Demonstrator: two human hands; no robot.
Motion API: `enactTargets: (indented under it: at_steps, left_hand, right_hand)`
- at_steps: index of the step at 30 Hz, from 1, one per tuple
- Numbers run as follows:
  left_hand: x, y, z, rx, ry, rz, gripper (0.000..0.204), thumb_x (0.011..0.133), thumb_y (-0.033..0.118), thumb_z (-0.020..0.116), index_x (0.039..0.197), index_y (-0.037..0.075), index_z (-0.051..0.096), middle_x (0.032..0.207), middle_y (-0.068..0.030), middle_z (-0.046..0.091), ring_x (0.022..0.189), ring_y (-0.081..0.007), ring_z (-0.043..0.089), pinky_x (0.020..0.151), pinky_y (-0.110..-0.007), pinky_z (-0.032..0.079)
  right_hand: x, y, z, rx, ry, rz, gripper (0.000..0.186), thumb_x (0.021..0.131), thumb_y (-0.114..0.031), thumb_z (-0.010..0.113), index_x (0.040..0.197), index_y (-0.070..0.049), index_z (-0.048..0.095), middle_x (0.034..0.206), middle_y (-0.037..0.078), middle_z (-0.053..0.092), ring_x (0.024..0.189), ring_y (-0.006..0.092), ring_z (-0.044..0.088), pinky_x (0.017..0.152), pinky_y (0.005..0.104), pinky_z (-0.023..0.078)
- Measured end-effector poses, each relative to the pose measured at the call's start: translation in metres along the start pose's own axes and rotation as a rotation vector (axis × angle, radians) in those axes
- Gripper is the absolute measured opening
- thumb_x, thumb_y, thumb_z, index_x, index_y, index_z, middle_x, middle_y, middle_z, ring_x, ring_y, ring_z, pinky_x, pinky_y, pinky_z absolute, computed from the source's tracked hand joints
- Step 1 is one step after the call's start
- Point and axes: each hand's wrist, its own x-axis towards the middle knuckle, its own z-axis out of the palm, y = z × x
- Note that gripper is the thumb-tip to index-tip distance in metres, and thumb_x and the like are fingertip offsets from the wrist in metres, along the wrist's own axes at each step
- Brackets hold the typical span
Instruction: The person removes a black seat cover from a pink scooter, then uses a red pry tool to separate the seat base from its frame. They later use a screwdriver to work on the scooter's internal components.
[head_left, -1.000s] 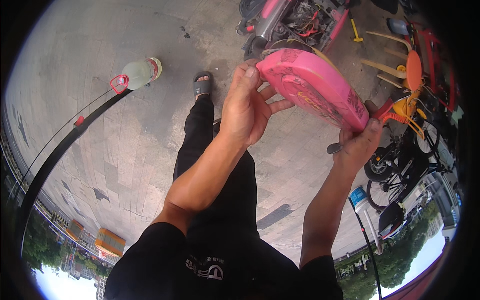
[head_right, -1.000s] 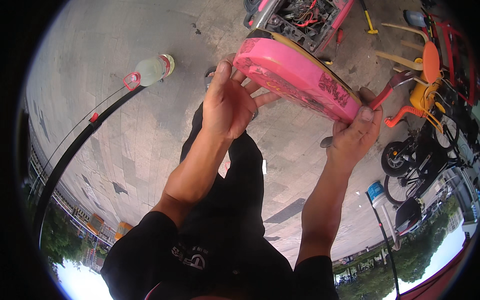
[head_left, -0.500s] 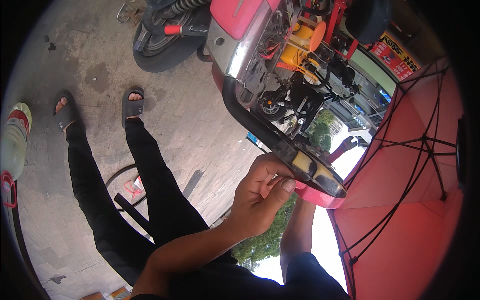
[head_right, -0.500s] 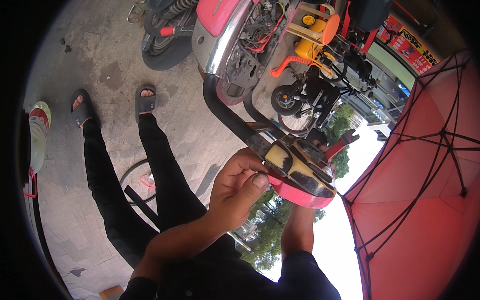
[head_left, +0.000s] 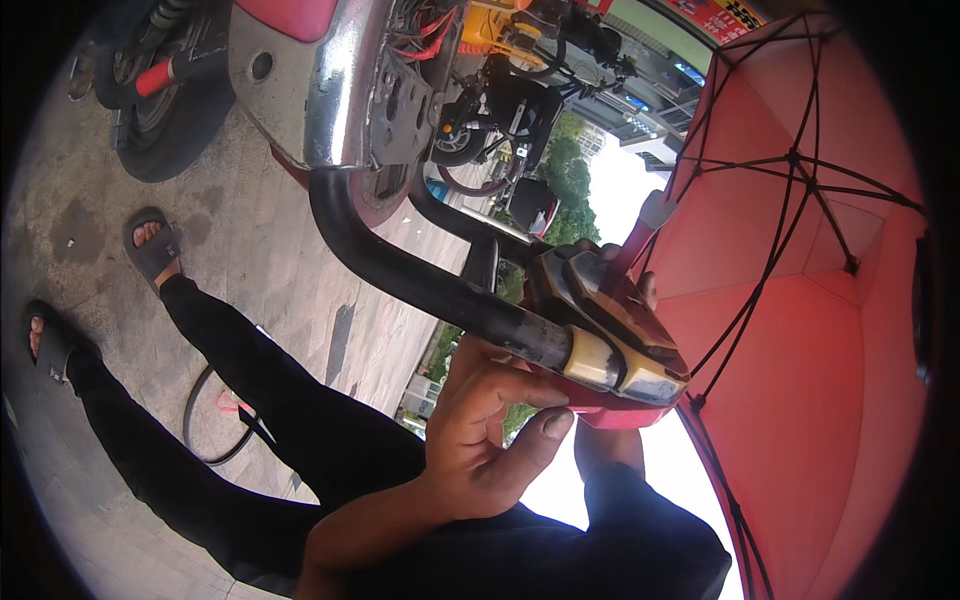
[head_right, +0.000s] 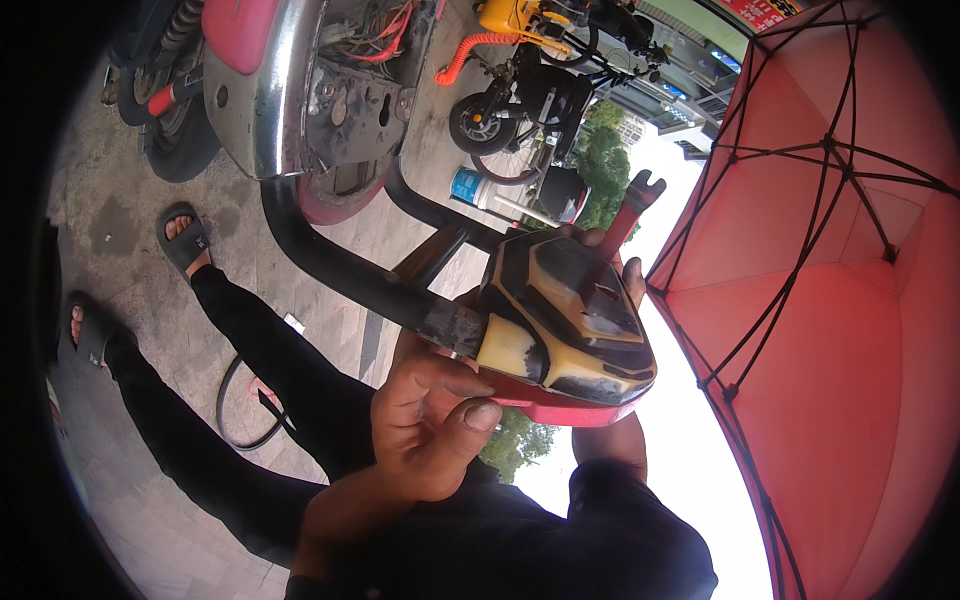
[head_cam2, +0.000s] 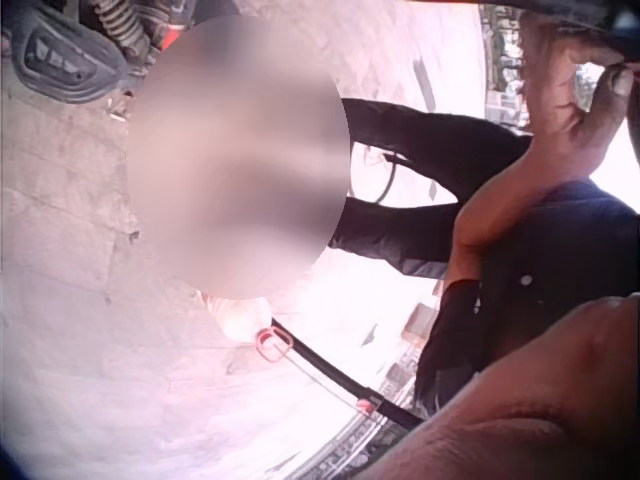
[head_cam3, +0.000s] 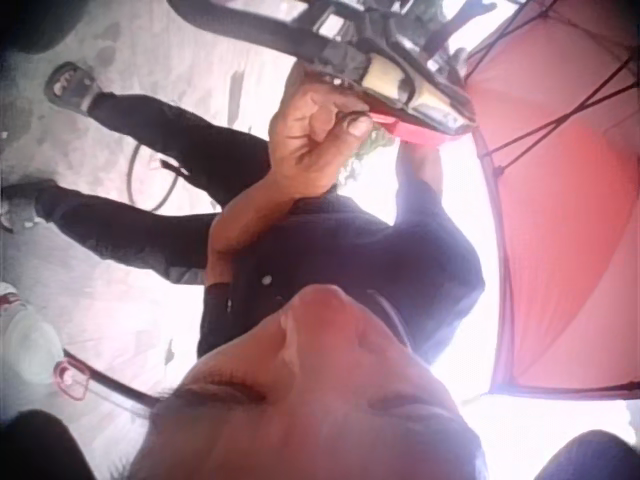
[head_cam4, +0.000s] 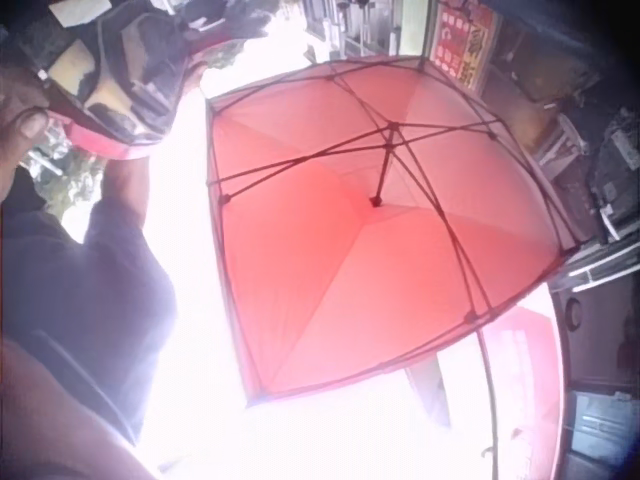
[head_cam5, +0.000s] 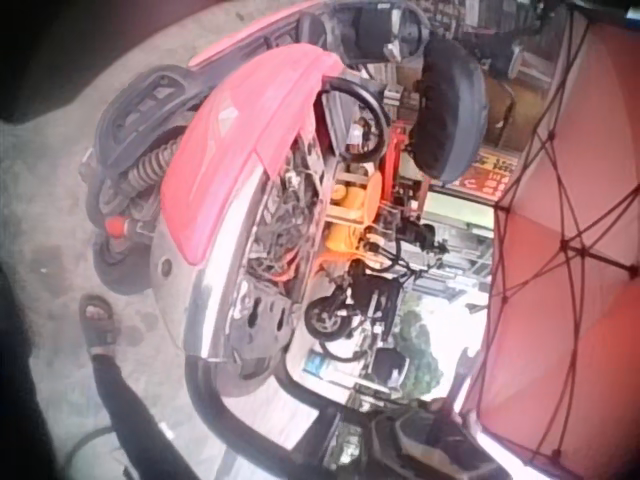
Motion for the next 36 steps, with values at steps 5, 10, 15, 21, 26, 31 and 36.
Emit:
enactTargets:
  at_steps: [5, 10, 15, 21, 26, 31, 36]
  left_hand:
    - [0.001, 0.001, -0.003, 0.037, -0.019, -0.014, 0.016, 0.085, 0.000, 0.067, 0.100, 0.000, 0.062, 0.119, -0.0121, 0.048, 0.112, -0.0213, 0.047, 0.097, -0.034, 0.037]
    - [0.002, 0.004, -0.002, -0.068, -0.008, -0.143, 0.015, 0.084, -0.001, 0.066, 0.098, -0.001, 0.061, 0.118, -0.0124, 0.048, 0.108, -0.0203, 0.050, 0.094, -0.032, 0.039]
    - [0.004, 0.008, -0.002, -0.170, -0.001, -0.221, 0.012, 0.083, -0.001, 0.066, 0.094, -0.001, 0.061, 0.124, -0.0133, 0.044, 0.114, -0.0212, 0.048, 0.097, -0.033, 0.038]
    - [0.000, 0.006, -0.004, -0.107, -0.012, -0.202, 0.015, 0.081, 0.001, 0.069, 0.095, -0.002, 0.063, 0.127, -0.0135, 0.042, 0.122, -0.0226, 0.044, 0.102, -0.036, 0.035]
    - [-0.006, -0.003, -0.003, -0.175, 0.016, -0.130, 0.015, 0.082, 0.000, 0.068, 0.096, -0.004, 0.063, 0.130, -0.0162, 0.041, 0.123, -0.0240, 0.043, 0.104, -0.036, 0.034]
    - [-0.006, -0.004, -0.013, -0.080, -0.137, -0.101, 0.022, 0.087, 0.003, 0.061, 0.108, -0.003, 0.058, 0.144, -0.0222, 0.032, 0.138, -0.0300, 0.035, 0.110, -0.040, 0.034]
    - [-0.004, -0.002, -0.021, 0.004, -0.191, -0.094, 0.021, 0.087, 0.001, 0.060, 0.107, -0.003, 0.058, 0.142, -0.0214, 0.035, 0.140, -0.0318, 0.032, 0.111, -0.041, 0.031]
  right_hand:
    - [0.006, 0.000, 0.000, 0.110, -0.095, 0.097, 0.045, 0.099, -0.046, 0.047, 0.121, -0.007, 0.053, 0.126, 0.015, 0.054, 0.122, 0.0304, 0.052, 0.103, 0.0500, 0.046]
    - [-0.013, 0.000, 0.009, 0.181, 0.168, 0.063, 0.043, 0.100, -0.043, 0.046, 0.123, -0.007, 0.050, 0.131, 0.016, 0.050, 0.126, 0.0314, 0.049, 0.105, 0.0510, 0.045]
    - [0.006, 0.004, -0.016, 0.013, -0.153, -0.027, 0.046, 0.100, -0.044, 0.044, 0.125, -0.006, 0.049, 0.132, 0.019, 0.049, 0.124, 0.0317, 0.051, 0.102, 0.0501, 0.045]
    - [-0.004, 0.001, -0.025, 0.018, -0.138, 0.018, 0.046, 0.100, -0.044, 0.045, 0.125, -0.006, 0.049, 0.133, 0.019, 0.048, 0.124, 0.0321, 0.050, 0.103, 0.0501, 0.045]
    - [-0.013, -0.001, -0.022, 0.011, -0.125, 0.058, 0.046, 0.099, -0.043, 0.045, 0.125, -0.005, 0.049, 0.133, 0.019, 0.048, 0.124, 0.0324, 0.050, 0.103, 0.0502, 0.045]
    - [-0.017, -0.007, -0.023, -0.009, -0.129, 0.079, 0.046, 0.099, -0.043, 0.046, 0.125, -0.005, 0.049, 0.134, 0.019, 0.047, 0.125, 0.0327, 0.050, 0.103, 0.0502, 0.046]
    - [-0.020, -0.010, -0.025, -0.019, -0.127, 0.100, 0.046, 0.099, -0.043, 0.046, 0.126, -0.005, 0.049, 0.134, 0.020, 0.047, 0.125, 0.0330, 0.050, 0.103, 0.0502, 0.046]
